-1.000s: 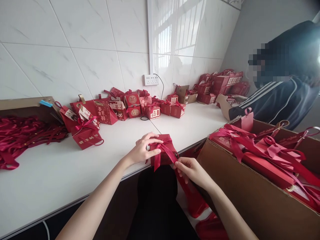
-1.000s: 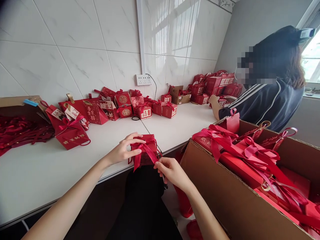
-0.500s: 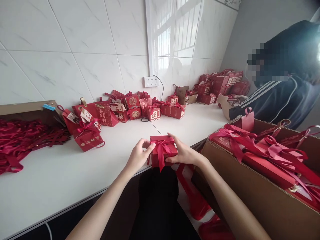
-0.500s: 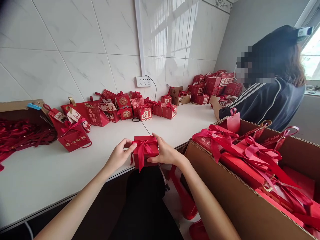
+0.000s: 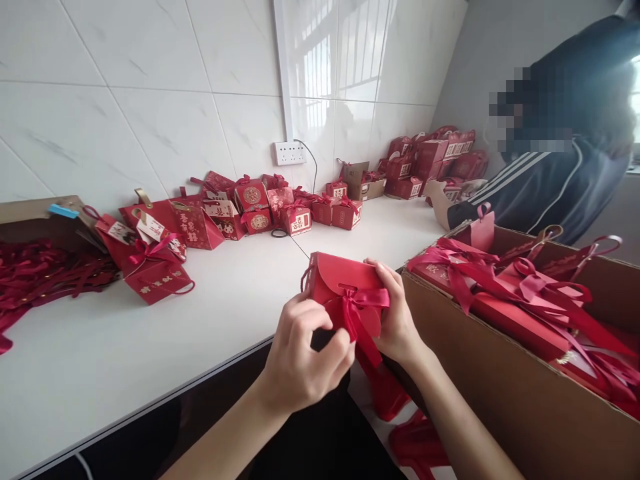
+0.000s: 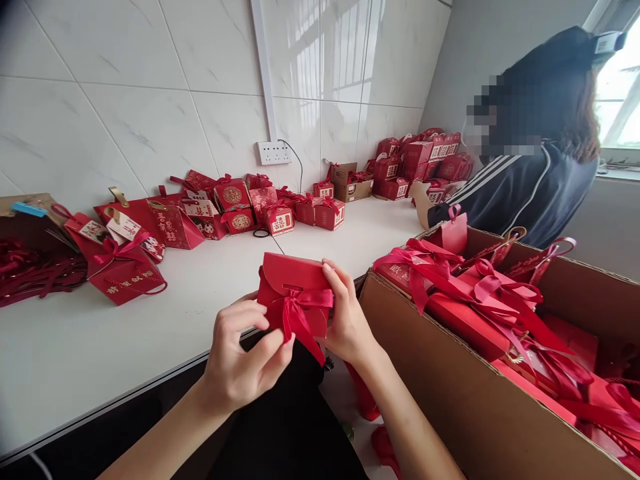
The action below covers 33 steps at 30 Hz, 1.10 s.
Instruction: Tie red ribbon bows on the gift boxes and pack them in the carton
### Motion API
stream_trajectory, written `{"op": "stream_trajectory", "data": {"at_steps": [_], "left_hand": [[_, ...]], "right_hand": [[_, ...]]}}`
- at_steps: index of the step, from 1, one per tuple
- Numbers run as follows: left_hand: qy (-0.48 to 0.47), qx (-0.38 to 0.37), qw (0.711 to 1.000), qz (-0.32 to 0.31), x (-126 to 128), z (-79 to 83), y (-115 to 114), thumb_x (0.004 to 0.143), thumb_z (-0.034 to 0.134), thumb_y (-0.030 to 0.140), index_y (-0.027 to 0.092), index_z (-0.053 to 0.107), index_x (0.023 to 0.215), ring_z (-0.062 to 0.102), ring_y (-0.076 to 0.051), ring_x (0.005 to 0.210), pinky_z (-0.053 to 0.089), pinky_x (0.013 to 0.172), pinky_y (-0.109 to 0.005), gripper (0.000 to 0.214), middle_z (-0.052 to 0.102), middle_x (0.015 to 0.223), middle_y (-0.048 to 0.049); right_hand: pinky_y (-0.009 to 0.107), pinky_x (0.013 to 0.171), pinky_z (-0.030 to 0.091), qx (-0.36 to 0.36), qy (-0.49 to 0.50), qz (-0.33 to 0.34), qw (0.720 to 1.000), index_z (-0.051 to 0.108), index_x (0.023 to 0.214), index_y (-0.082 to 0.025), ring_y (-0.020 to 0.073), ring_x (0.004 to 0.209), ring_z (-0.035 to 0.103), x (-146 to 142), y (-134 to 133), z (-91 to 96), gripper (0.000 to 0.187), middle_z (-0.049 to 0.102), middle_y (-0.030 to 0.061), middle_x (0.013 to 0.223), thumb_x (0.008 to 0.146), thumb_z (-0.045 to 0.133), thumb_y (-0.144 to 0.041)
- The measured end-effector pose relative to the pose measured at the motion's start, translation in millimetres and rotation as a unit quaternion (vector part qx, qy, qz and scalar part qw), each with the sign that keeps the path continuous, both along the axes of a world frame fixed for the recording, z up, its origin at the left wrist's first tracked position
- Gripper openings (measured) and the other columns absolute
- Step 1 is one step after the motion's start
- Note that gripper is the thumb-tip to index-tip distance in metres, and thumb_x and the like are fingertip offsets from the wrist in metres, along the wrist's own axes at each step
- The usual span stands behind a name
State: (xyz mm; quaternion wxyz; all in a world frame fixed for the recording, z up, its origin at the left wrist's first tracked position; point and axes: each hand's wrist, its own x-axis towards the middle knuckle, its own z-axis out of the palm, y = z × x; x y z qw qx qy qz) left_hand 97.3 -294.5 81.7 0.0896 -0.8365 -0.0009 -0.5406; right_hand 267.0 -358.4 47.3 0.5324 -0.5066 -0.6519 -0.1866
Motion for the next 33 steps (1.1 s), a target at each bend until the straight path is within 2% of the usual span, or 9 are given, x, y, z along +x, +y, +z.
{"op": "stream_trajectory", "data": {"at_steps": [9,11,14,16,18,20,23,29,33], "left_hand": [[-0.033,-0.011,0.997,-0.073,12.4,-0.2,-16.5,0.074,0.063,0.011,0.016,0.059,0.076,0.048,-0.017,0.086,0.051,0.090,-0.042,0.007,0.038,0.087,-0.0028],[-0.080,-0.083,0.984,-0.139,15.0,1.0,-13.7,0.080,0.060,0.021,0.017,0.058,0.090,0.051,-0.020,0.092,0.052,0.087,-0.041,0.011,0.043,0.093,-0.0047],[-0.140,-0.298,0.915,-0.232,20.5,9.0,-3.6,0.088,0.051,0.041,0.024,0.048,0.122,0.048,-0.026,0.117,0.050,0.092,-0.043,0.038,0.048,0.120,-0.0099],[-0.090,-0.423,0.863,-0.261,24.3,16.5,2.9,0.090,0.044,0.053,0.029,0.040,0.134,0.038,-0.028,0.132,0.043,0.102,-0.046,0.050,0.043,0.138,-0.0094],[0.004,-0.482,0.833,-0.272,26.9,22.0,5.7,0.089,0.040,0.061,0.027,0.039,0.137,0.035,-0.030,0.136,0.038,0.108,-0.046,0.058,0.041,0.144,-0.0091],[0.066,-0.477,0.835,-0.265,27.7,23.2,4.2,0.088,0.040,0.064,0.025,0.040,0.138,0.038,-0.030,0.135,0.035,0.110,-0.046,0.064,0.042,0.145,-0.0102],[0.097,-0.418,0.872,-0.235,26.3,18.5,-0.2,0.085,0.043,0.066,0.024,0.038,0.140,0.037,-0.031,0.136,0.033,0.113,-0.047,0.069,0.042,0.145,-0.0121],[0.068,-0.414,0.878,-0.230,21.3,11.2,5.0,0.088,0.044,0.061,0.024,0.024,0.146,0.033,-0.029,0.139,0.036,0.111,-0.045,0.071,0.028,0.152,-0.0143],[0.017,-0.388,0.898,-0.206,17.3,15.0,7.3,0.088,0.056,0.040,0.026,0.045,0.127,0.039,-0.027,0.134,0.042,0.107,-0.045,0.043,0.042,0.140,-0.0116]], "right_hand": [[0.053,0.102,0.043,0.034,-0.022,-0.042,0.998,0.019,0.149,-0.026,0.0297,0.129,0.042,5.6,-32.2,15.1,0.085,0.039,0.0167,0.138,0.080,0.069,-0.024],[0.053,0.103,0.043,0.032,-0.029,-0.049,0.998,0.019,0.149,-0.026,0.0298,0.129,0.042,8.0,-39.5,17.3,0.086,0.039,0.0169,0.138,0.079,0.070,-0.023],[0.053,0.103,0.043,0.015,-0.042,-0.048,0.998,0.018,0.149,-0.027,0.0297,0.130,0.041,9.5,-48.8,21.4,0.087,0.037,0.0170,0.139,0.079,0.069,-0.020],[0.052,0.102,0.045,0.000,-0.055,-0.048,0.997,0.018,0.149,-0.028,0.0300,0.131,0.040,8.4,-52.7,24.1,0.087,0.036,0.0171,0.140,0.079,0.068,-0.018],[0.051,0.098,0.048,-0.015,-0.063,-0.053,0.997,0.014,0.150,-0.027,0.0307,0.132,0.039,6.3,-54.5,26.2,0.088,0.034,0.0180,0.140,0.080,0.067,-0.018],[0.050,0.095,0.051,-0.035,-0.058,-0.065,0.996,0.004,0.151,-0.027,0.0316,0.132,0.039,4.3,-55.1,26.9,0.093,0.032,0.0194,0.142,0.082,0.066,-0.021],[0.053,0.095,0.050,-0.066,-0.057,-0.093,0.992,-0.009,0.150,-0.025,0.0342,0.130,0.041,3.5,-55.2,26.4,0.102,0.032,0.0216,0.141,0.082,0.067,-0.030],[0.055,0.101,0.044,-0.096,-0.067,-0.117,0.986,-0.002,0.152,-0.024,0.0358,0.128,0.042,3.8,-54.6,30.8,0.098,0.036,0.0209,0.139,0.082,0.066,-0.041],[0.054,0.102,0.043,-0.099,-0.061,-0.114,0.987,0.000,0.152,-0.024,0.0350,0.128,0.042,3.1,-53.2,35.9,0.098,0.037,0.0199,0.138,0.082,0.065,-0.043]]}}
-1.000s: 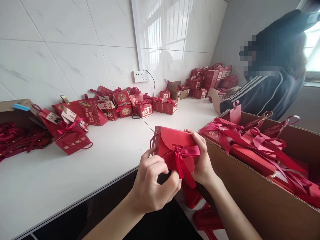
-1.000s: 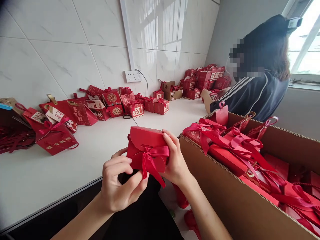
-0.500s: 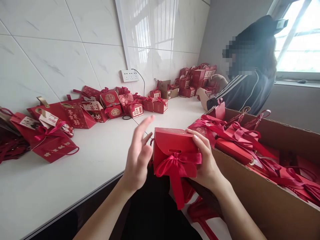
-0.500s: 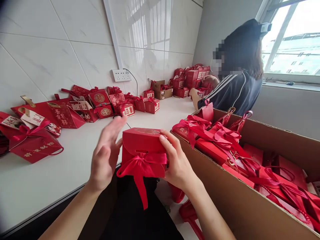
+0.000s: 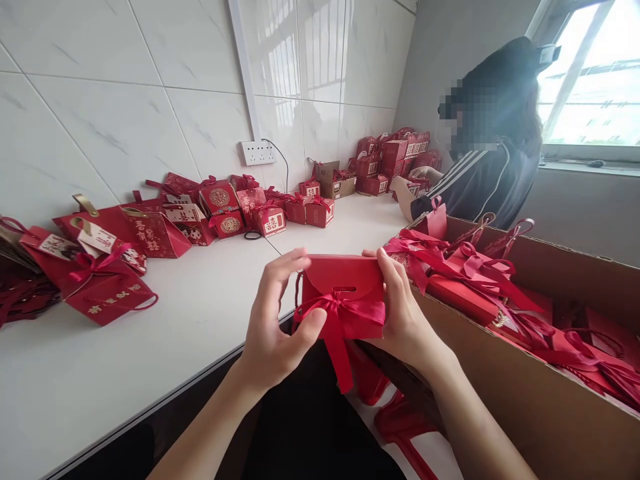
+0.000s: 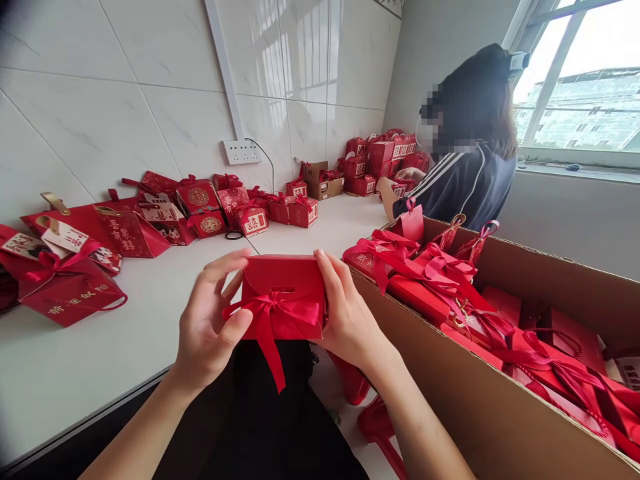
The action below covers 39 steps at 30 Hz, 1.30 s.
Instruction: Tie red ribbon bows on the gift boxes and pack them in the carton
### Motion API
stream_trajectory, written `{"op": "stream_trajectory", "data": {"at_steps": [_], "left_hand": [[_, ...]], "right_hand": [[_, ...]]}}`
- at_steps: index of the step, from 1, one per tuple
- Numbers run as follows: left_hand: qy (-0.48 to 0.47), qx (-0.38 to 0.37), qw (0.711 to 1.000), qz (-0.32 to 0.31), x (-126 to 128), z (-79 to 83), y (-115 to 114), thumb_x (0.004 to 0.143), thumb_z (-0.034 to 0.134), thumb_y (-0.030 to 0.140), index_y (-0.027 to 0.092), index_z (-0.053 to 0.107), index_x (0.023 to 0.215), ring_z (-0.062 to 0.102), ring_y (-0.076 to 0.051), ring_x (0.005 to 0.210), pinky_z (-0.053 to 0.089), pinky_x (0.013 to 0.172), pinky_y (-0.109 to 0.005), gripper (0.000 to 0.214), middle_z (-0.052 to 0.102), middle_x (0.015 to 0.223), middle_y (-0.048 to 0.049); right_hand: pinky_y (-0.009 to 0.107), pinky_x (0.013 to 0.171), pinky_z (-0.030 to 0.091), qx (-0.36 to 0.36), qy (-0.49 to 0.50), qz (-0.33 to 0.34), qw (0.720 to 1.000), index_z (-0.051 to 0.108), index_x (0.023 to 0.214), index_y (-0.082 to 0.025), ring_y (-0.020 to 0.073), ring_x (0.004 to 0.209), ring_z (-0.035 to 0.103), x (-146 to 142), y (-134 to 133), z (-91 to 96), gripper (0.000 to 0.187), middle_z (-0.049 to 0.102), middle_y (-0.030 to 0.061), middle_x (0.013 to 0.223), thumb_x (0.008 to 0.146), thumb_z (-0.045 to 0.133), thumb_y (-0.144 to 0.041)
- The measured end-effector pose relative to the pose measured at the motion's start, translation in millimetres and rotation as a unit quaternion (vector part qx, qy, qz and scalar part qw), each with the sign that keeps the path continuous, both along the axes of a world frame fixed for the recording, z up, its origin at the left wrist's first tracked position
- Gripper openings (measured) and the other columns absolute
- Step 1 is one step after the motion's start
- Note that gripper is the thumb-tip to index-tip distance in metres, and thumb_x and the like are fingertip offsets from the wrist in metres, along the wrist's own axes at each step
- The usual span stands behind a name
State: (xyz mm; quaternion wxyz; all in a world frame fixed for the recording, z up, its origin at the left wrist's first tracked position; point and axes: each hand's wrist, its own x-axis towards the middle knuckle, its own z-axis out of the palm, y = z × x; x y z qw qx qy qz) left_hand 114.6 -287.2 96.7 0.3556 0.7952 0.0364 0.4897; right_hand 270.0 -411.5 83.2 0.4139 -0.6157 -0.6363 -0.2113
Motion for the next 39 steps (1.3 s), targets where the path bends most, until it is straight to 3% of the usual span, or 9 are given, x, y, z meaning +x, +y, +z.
{"op": "stream_trajectory", "data": {"at_steps": [6,10,15,23,26,29,31,34,39], "left_hand": [[-0.041,0.017,0.992,0.119,-8.2,3.4,-8.5,0.084,0.062,0.022,0.021,0.050,0.090,0.056,-0.017,0.101,0.052,0.083,-0.030,0.013,0.054,0.102,-0.0052],[-0.046,0.135,0.983,0.119,-14.9,7.5,-20.4,0.084,0.061,0.008,0.019,0.051,0.084,0.054,-0.011,0.070,0.048,0.065,-0.025,0.014,0.054,0.074,0.0016],[-0.054,0.359,0.922,0.136,-19.5,11.5,-33.7,0.081,0.064,0.008,0.016,0.061,0.089,0.056,-0.012,0.063,0.048,0.072,-0.033,0.011,0.062,0.069,0.0006],[-0.047,0.374,0.917,0.129,-19.8,8.0,-38.1,0.081,0.062,0.006,0.015,0.063,0.090,0.056,-0.012,0.063,0.048,0.077,-0.035,0.013,0.062,0.071,0.0003],[-0.104,0.273,0.951,0.103,-15.2,5.6,-32.1,0.088,0.058,0.024,0.018,0.060,0.096,0.057,-0.016,0.075,0.050,0.076,-0.034,0.010,0.060,0.078,-0.0026],[-0.125,0.028,0.989,0.075,-8.4,1.6,-16.1,0.088,0.053,0.049,0.023,0.052,0.117,0.056,-0.022,0.106,0.051,0.087,-0.037,0.038,0.057,0.110,-0.0087],[-0.063,-0.115,0.991,0.024,-5.4,-1.0,-3.0,0.082,0.054,0.062,0.025,0.047,0.124,0.052,-0.026,0.119,0.050,0.094,-0.039,0.057,0.053,0.125,-0.0106],[0.018,-0.202,0.979,-0.031,-6.7,-5.0,14.0,0.076,0.051,0.072,0.022,0.047,0.127,0.050,-0.030,0.123,0.047,0.099,-0.041,0.072,0.052,0.132,-0.0124],[0.125,-0.272,0.945,0.129,-15.0,-22.5,43.5,0.079,0.059,0.054,0.021,0.041,0.132,0.051,-0.028,0.122,0.039,0.104,-0.043,0.065,0.056,0.128,-0.0111]], "right_hand": [[0.054,0.102,0.044,0.002,0.007,0.007,1.000,0.002,0.152,-0.024,0.0345,0.129,0.042,-0.4,2.1,-0.6,0.096,0.037,0.0197,0.138,0.082,0.065,-0.041],[0.054,0.101,0.044,-0.006,0.008,0.001,1.000,0.001,0.152,-0.024,0.0352,0.129,0.042,-1.4,2.3,-1.1,0.098,0.037,0.0194,0.138,0.081,0.067,-0.043],[0.049,0.099,0.048,-0.012,0.012,0.012,1.000,-0.002,0.152,-0.025,0.0336,0.130,0.043,-4.2,-0.2,0.7,0.089,0.036,0.0191,0.140,0.087,0.058,-0.038],[0.054,0.106,0.040,-0.006,0.020,0.012,1.000,0.002,0.152,-0.025,0.0341,0.133,0.039,-5.0,-5.4,3.7,0.092,0.036,0.0187,0.141,0.084,0.063,-0.035],[0.051,0.101,0.047,-0.001,0.023,0.014,1.000,0.004,0.152,-0.027,0.0340,0.132,0.040,-4.3,-8.0,4.3,0.094,0.036,0.0178,0.142,0.082,0.067,-0.033],[0.048,0.097,0.050,-0.002,0.021,0.023,1.000,0.004,0.152,-0.029,0.0332,0.132,0.040,-5.5,-7.7,4.5,0.095,0.035,0.0164,0.143,0.081,0.068,-0.032],[0.048,0.098,0.050,-0.009,0.028,0.036,0.999,0.005,0.151,-0.030,0.0325,0.131,0.042,-6.7,-1.3,3.3,0.095,0.035,0.0157,0.143,0.081,0.068,-0.033],[0.045,0.098,0.050,-0.052,0.090,0.085,0.991,0.006,0.151,-0.031,0.0310,0.129,0.045,-6.8,22.7,-3.4,0.103,0.035,0.0150,0.143,0.075,0.075,-0.035],[0.045,0.106,0.041,-0.161,0.212,0.198,0.943,0.005,0.151,-0.025,0.0289,0.134,0.041,-6.9,86.0,-31.9,0.113,0.038,0.0159,0.143,0.067,0.080,-0.031]]}}
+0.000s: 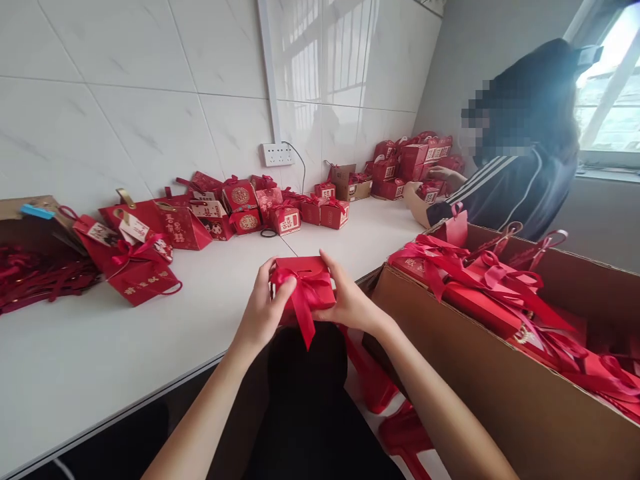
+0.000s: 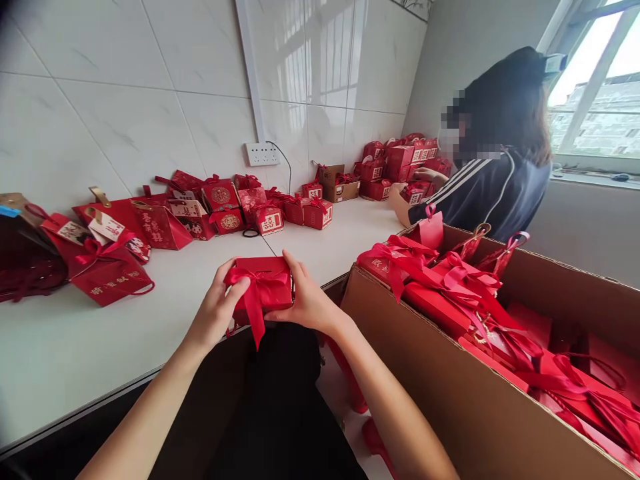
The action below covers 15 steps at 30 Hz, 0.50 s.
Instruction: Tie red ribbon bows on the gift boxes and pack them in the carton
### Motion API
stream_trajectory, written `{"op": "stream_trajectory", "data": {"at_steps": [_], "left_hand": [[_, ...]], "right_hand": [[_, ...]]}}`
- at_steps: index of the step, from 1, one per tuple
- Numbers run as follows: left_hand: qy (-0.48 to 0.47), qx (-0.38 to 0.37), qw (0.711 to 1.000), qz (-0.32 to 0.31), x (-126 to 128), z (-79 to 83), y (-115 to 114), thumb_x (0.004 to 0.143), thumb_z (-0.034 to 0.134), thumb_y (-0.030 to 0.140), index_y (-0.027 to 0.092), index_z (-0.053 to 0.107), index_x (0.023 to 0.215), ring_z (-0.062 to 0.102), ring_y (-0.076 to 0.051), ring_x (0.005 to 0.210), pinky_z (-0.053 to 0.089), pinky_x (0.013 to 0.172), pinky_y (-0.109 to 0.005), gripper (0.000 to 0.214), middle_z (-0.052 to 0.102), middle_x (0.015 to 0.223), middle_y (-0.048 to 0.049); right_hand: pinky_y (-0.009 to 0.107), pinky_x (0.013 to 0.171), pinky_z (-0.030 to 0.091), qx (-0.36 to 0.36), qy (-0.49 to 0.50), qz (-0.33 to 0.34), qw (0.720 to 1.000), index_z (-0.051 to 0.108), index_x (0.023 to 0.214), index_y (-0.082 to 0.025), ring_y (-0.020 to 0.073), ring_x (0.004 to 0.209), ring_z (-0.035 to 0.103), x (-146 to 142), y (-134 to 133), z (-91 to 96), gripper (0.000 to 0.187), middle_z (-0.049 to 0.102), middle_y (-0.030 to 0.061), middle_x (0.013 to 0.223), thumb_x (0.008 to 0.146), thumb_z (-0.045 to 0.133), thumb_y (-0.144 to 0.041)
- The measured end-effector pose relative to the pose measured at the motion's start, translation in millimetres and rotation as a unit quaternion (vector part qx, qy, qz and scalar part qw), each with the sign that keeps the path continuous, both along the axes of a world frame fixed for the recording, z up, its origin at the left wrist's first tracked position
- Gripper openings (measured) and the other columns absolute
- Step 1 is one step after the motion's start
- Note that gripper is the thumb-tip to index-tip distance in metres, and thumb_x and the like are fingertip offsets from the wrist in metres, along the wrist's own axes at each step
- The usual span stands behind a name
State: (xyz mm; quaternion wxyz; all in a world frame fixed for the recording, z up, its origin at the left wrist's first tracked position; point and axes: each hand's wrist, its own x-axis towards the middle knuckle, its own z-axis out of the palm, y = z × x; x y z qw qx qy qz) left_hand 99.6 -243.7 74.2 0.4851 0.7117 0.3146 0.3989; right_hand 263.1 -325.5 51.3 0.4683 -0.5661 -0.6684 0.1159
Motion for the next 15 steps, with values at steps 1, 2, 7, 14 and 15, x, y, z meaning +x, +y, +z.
{"op": "stream_trajectory", "data": {"at_steps": [1,2,7,14,15], "left_hand": [[0.017,-0.021,0.999,0.016,-1.5,-5.3,7.6,0.080,0.057,0.051,0.020,0.042,0.130,0.054,-0.027,0.118,0.040,0.103,-0.043,0.061,0.058,0.124,-0.0107],[0.032,-0.039,0.998,0.025,-3.3,-10.5,15.3,0.080,0.055,0.050,0.020,0.044,0.127,0.057,-0.026,0.113,0.042,0.100,-0.042,0.056,0.061,0.119,-0.0103],[0.056,-0.060,0.995,0.058,-14.5,-22.7,39.3,0.079,0.053,0.050,0.018,0.052,0.110,0.056,-0.028,0.113,0.044,0.096,-0.042,0.045,0.061,0.116,-0.0120],[0.062,0.045,0.988,0.133,-12.0,-14.9,33.3,0.076,0.056,0.055,0.019,0.050,0.096,0.057,-0.022,0.092,0.045,0.081,-0.035,0.042,0.057,0.098,-0.0078],[0.076,0.053,0.987,0.132,-10.7,-14.0,31.8,0.077,0.055,0.055,0.020,0.050,0.090,0.055,-0.020,0.082,0.044,0.076,-0.033,0.038,0.056,0.089,-0.0048]], "right_hand": [[0.046,0.108,0.038,-0.028,0.009,0.015,0.999,0.006,0.151,-0.024,0.0291,0.135,0.039,-0.7,10.4,-6.8,0.112,0.038,0.0167,0.143,0.067,0.080,-0.032],[0.047,0.109,0.036,-0.054,0.019,0.027,0.998,0.007,0.151,-0.023,0.0293,0.135,0.038,-1.4,18.5,-12.9,0.111,0.037,0.0177,0.144,0.067,0.079,-0.033],[0.043,0.094,0.047,-0.073,0.106,-0.013,0.992,0.024,0.144,-0.019,0.0307,0.129,0.044,-1.0,19.4,-15.4,0.106,0.040,0.0209,0.141,0.060,0.077,-0.056],[0.026,0.051,0.029,-0.138,0.073,-0.163,0.974,0.034,0.052,-0.021,0.0110,0.050,0.033,-21.9,12.3,23.6,0.059,0.035,-0.0033,0.049,0.087,0.026,-0.067],[0.025,0.050,0.027,-0.143,0.071,-0.163,0.974,0.031,0.050,-0.021,0.0102,0.049,0.030,-26.3,15.4,25.1,0.057,0.032,-0.0040,0.048,0.086,0.030,-0.066]]}}
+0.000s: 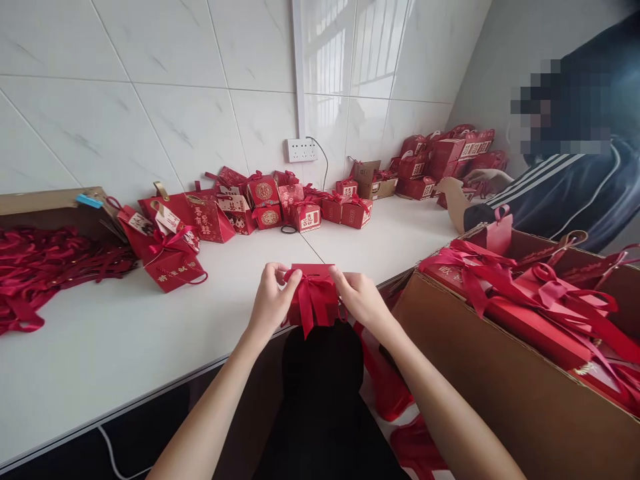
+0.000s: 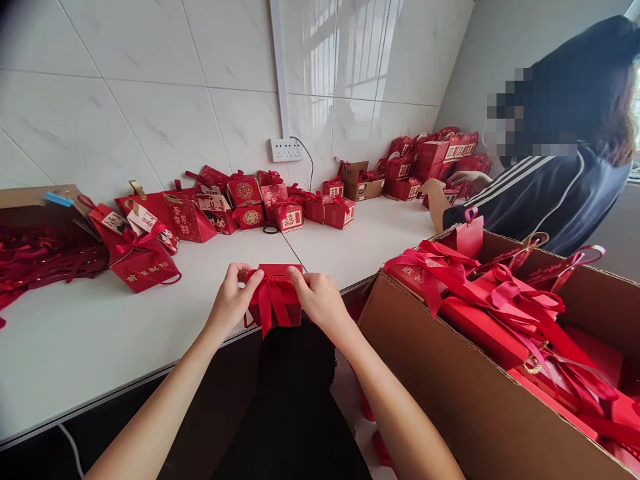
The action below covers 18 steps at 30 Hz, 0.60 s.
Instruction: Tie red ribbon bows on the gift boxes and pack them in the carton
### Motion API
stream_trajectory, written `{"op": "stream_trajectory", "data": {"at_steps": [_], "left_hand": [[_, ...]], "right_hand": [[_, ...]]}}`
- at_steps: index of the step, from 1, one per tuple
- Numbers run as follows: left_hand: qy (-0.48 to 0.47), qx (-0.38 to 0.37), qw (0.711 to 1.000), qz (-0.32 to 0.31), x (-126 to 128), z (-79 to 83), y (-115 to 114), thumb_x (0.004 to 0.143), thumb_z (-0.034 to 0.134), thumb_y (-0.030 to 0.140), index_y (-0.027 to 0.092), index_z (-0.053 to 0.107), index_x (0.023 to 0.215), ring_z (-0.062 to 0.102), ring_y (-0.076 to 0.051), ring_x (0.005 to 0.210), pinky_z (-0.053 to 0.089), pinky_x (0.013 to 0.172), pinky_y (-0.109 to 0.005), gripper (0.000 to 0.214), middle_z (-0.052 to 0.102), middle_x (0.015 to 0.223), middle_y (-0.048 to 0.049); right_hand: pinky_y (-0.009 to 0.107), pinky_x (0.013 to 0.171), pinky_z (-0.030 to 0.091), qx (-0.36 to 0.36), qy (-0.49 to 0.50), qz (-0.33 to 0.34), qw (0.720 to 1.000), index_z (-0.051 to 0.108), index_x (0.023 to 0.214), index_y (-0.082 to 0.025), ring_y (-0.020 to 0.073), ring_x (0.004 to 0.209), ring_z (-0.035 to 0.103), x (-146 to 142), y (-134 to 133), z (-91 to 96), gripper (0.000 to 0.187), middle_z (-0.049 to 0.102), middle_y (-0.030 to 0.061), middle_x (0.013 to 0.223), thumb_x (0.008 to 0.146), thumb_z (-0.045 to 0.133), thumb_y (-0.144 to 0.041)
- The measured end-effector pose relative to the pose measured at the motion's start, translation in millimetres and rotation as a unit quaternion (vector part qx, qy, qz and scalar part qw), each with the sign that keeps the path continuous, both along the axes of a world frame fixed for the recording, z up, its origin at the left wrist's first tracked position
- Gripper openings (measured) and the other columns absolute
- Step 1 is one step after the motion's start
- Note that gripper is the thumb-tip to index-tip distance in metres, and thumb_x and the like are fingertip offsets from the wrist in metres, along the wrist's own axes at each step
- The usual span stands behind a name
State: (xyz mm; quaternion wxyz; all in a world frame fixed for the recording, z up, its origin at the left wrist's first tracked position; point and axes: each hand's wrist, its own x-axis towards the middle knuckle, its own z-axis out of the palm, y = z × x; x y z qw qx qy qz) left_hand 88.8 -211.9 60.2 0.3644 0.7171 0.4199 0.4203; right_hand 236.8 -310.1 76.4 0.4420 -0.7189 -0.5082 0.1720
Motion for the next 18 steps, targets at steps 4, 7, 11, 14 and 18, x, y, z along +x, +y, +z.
{"op": "stream_trajectory", "data": {"at_steps": [4,7,11,14,18], "left_hand": [[0.014,-0.010,0.999,-0.049,0.7,3.5,-2.3,0.084,0.049,0.052,0.020,0.047,0.072,0.040,-0.013,0.057,0.034,0.058,-0.026,0.033,0.045,0.064,0.0037],[0.004,-0.028,0.996,-0.090,-2.3,4.2,0.5,0.085,0.048,0.049,0.020,0.038,0.062,0.031,-0.011,0.053,0.027,0.053,-0.025,0.039,0.032,0.057,0.0055],[0.002,-0.042,0.992,-0.121,-3.9,-0.5,5.1,0.084,0.049,0.049,0.020,0.033,0.059,0.027,-0.010,0.052,0.023,0.051,-0.025,0.042,0.026,0.055,0.0059],[-0.008,-0.048,0.990,-0.129,-2.4,-5.9,6.5,0.084,0.049,0.047,0.020,0.032,0.059,0.025,-0.010,0.050,0.022,0.050,-0.025,0.041,0.025,0.054,0.0062],[-0.021,-0.043,0.990,-0.130,-0.8,-9.6,7.4,0.082,0.052,0.043,0.020,0.028,0.058,0.022,-0.009,0.051,0.020,0.050,-0.025,0.041,0.023,0.054,0.0063]], "right_hand": [[0.024,0.049,0.026,0.020,0.013,-0.003,1.000,0.036,0.053,-0.021,0.0097,0.049,0.032,-6.6,12.0,-0.7,0.043,0.037,-0.0048,0.048,0.084,0.044,-0.050],[0.024,0.049,0.027,0.044,0.045,0.021,0.998,0.042,0.058,-0.021,0.0098,0.048,0.033,1.2,18.3,-2.2,0.035,0.040,-0.0051,0.050,0.081,0.045,-0.047],[0.024,0.052,0.031,0.089,0.086,0.031,0.992,0.048,0.062,-0.020,0.0111,0.053,0.040,12.4,23.0,-8.0,0.035,0.045,-0.0037,0.055,0.077,0.052,-0.052],[0.024,0.050,0.032,0.111,0.158,0.036,0.981,0.047,0.062,-0.021,0.0107,0.052,0.040,11.9,23.3,-18.5,0.039,0.045,-0.0042,0.055,0.076,0.055,-0.056],[0.023,0.045,0.028,0.130,0.276,0.030,0.952,0.047,0.064,-0.021,0.0084,0.046,0.034,5.6,22.6,-33.1,0.043,0.043,-0.0065,0.053,0.074,0.058,-0.061]]}}
